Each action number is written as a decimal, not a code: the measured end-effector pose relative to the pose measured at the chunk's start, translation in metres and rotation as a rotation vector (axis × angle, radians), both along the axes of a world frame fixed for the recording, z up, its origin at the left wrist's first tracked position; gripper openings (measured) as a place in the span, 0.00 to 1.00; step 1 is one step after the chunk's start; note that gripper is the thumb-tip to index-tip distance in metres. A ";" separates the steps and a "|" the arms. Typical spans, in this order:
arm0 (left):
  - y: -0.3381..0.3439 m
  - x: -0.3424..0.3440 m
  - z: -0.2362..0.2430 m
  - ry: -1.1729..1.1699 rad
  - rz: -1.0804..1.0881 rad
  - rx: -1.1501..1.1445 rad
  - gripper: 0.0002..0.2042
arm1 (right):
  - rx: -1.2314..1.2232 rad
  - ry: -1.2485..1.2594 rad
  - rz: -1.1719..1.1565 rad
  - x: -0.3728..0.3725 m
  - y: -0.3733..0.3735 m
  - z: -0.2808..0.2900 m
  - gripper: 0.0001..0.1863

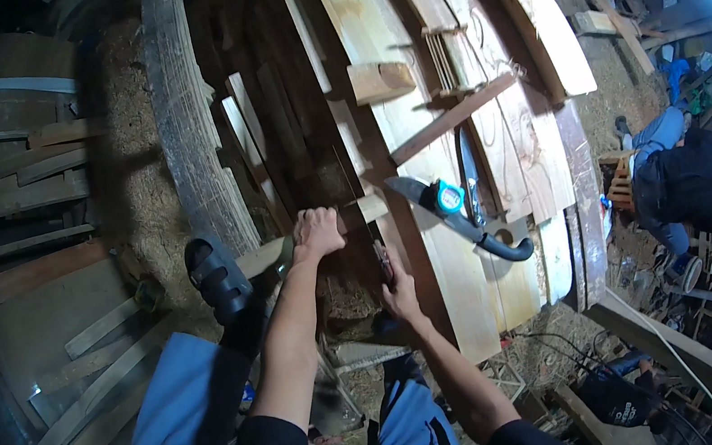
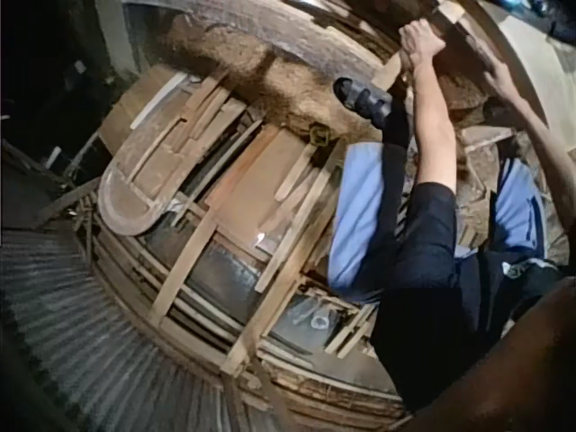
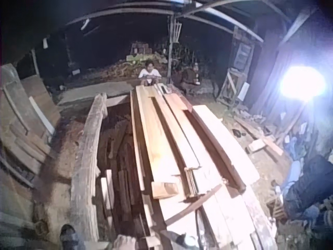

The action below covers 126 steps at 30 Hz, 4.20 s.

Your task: The person uses a hand saw to cut a small wooden piece while holding it against a larger beam on the floor.

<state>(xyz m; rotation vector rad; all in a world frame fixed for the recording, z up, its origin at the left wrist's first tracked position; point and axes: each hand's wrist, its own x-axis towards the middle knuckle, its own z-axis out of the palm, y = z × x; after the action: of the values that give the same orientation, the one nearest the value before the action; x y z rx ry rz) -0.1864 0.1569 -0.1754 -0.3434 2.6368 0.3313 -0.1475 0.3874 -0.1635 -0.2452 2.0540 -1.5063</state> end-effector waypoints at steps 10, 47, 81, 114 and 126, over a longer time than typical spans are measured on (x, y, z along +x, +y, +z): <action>-0.016 0.009 -0.007 0.056 -0.021 -0.058 0.25 | 0.392 -0.286 0.083 -0.020 -0.021 0.087 0.34; -0.010 0.005 -0.001 0.062 -0.030 0.036 0.40 | 0.283 -0.210 0.022 -0.037 -0.006 0.220 0.26; -0.003 0.012 0.004 -0.033 0.131 0.136 0.36 | 0.344 -0.255 0.094 -0.073 -0.036 0.227 0.27; 0.009 0.026 -0.010 0.182 0.113 0.204 0.30 | 0.506 -0.162 0.118 -0.140 -0.107 0.098 0.15; -0.014 0.036 -0.039 0.008 -0.018 -0.008 0.18 | 0.382 -0.090 0.027 -0.096 -0.101 0.101 0.19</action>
<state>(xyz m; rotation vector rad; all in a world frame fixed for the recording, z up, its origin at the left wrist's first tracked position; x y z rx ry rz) -0.1507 0.1425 -0.2146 -0.3218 2.6486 0.3168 -0.2433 0.2860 -0.0629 -0.0534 2.2036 -1.0596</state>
